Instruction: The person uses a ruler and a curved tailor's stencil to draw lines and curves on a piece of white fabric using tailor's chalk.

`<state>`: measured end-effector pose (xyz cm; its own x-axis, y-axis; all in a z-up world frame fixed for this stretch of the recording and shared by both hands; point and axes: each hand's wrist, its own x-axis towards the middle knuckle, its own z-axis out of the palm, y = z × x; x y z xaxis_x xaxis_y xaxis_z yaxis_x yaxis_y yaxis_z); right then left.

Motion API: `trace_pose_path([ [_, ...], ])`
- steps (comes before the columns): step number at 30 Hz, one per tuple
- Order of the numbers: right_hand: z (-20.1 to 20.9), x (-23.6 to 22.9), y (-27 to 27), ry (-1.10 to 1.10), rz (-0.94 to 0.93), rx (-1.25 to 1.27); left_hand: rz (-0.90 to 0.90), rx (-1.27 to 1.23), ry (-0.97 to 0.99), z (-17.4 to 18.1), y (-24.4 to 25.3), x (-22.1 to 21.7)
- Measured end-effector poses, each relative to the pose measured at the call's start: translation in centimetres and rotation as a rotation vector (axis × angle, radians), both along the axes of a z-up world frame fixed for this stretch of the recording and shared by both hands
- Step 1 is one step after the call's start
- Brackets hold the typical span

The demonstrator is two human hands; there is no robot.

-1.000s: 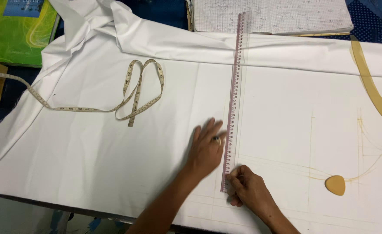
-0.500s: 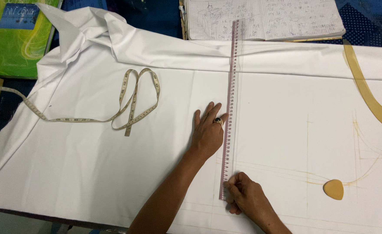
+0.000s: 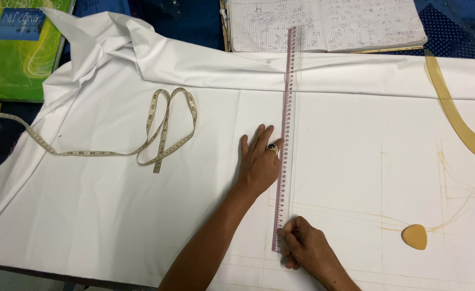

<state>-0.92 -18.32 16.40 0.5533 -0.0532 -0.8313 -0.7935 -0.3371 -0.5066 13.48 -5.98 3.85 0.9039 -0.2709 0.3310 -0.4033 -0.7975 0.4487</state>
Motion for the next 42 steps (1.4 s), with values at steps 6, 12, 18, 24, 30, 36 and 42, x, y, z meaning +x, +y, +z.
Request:
trace_pose_path([
  [6, -1.1, -0.2, -0.3, -0.034, 0.030, -0.010, -0.017, -0.046, 0.043, 0.1, 0.0, 0.7],
  [12, -0.3, 0.0, -0.1, -0.010, -0.010, 0.019, -0.023, -0.005, 0.105, 0.3, 0.0, 1.4],
  [18, -1.6, -0.6, -0.9, -0.067, 0.034, 0.021, -0.047, -0.072, 0.150, 0.7, 0.2, 1.7],
  [24, 0.3, -1.1, -5.1, -0.127, 0.054, -0.333, -0.047, 0.028, 0.157, 0.7, 0.5, 1.3],
  [30, -4.2, -4.1, -18.2, -0.332, -0.235, -0.910, -0.016, 0.069, -0.140, 0.4, 0.2, 1.3],
  [36, -0.5, -2.9, -18.7, -0.090, -0.327, -0.852, -0.045, 0.055, -0.016, 0.5, 0.3, 1.0],
  [42, -5.9, -5.6, -22.9, -0.054, -0.319, -0.961, -0.020, 0.060, -0.067, 0.7, 0.3, 1.2],
])
